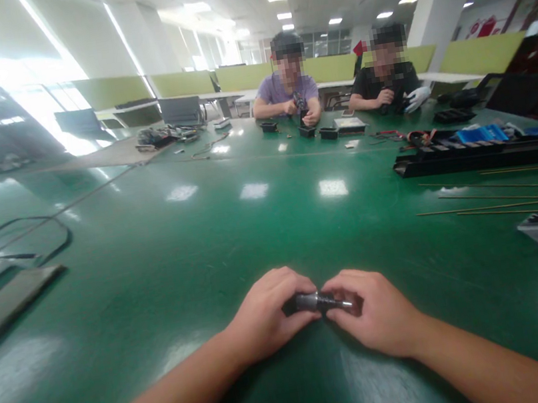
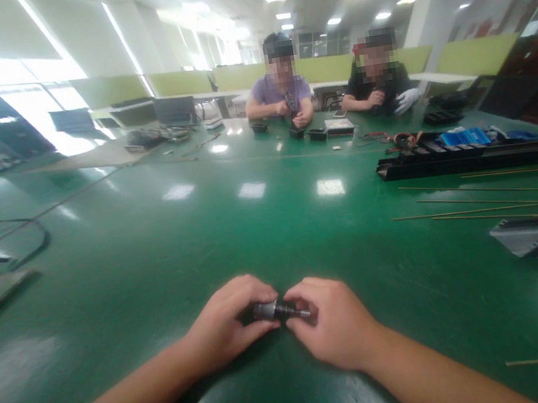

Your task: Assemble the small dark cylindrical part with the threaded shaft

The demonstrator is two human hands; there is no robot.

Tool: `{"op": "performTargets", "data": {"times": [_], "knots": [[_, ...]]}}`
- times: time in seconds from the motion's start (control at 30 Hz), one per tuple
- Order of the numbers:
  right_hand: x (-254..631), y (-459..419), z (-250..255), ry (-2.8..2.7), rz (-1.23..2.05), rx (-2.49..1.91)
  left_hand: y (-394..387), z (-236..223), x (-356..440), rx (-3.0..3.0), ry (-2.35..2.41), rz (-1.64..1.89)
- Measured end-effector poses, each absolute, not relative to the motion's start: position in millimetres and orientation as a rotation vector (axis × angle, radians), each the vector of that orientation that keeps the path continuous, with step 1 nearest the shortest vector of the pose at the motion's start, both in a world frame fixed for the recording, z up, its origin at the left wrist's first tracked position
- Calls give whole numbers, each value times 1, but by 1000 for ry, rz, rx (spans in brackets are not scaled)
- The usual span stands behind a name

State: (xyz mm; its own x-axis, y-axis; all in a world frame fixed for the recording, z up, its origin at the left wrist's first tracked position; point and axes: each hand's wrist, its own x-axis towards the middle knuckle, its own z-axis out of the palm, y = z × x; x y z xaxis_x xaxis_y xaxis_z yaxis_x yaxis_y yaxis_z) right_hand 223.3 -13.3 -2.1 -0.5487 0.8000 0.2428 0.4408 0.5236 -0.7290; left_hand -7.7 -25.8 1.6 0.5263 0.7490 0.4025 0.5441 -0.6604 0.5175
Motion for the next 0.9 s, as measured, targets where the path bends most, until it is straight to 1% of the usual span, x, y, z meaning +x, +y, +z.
{"op": "performTargets", "data": {"times": [0.23, 0.9], "knots": [[224, -15, -4, -2242, 790, -916, -30, 1, -4, 2479, 1080, 863], [226, -15, 0, -2268, 786, -942, -35, 1, -3, 2445, 1142, 843]]}}
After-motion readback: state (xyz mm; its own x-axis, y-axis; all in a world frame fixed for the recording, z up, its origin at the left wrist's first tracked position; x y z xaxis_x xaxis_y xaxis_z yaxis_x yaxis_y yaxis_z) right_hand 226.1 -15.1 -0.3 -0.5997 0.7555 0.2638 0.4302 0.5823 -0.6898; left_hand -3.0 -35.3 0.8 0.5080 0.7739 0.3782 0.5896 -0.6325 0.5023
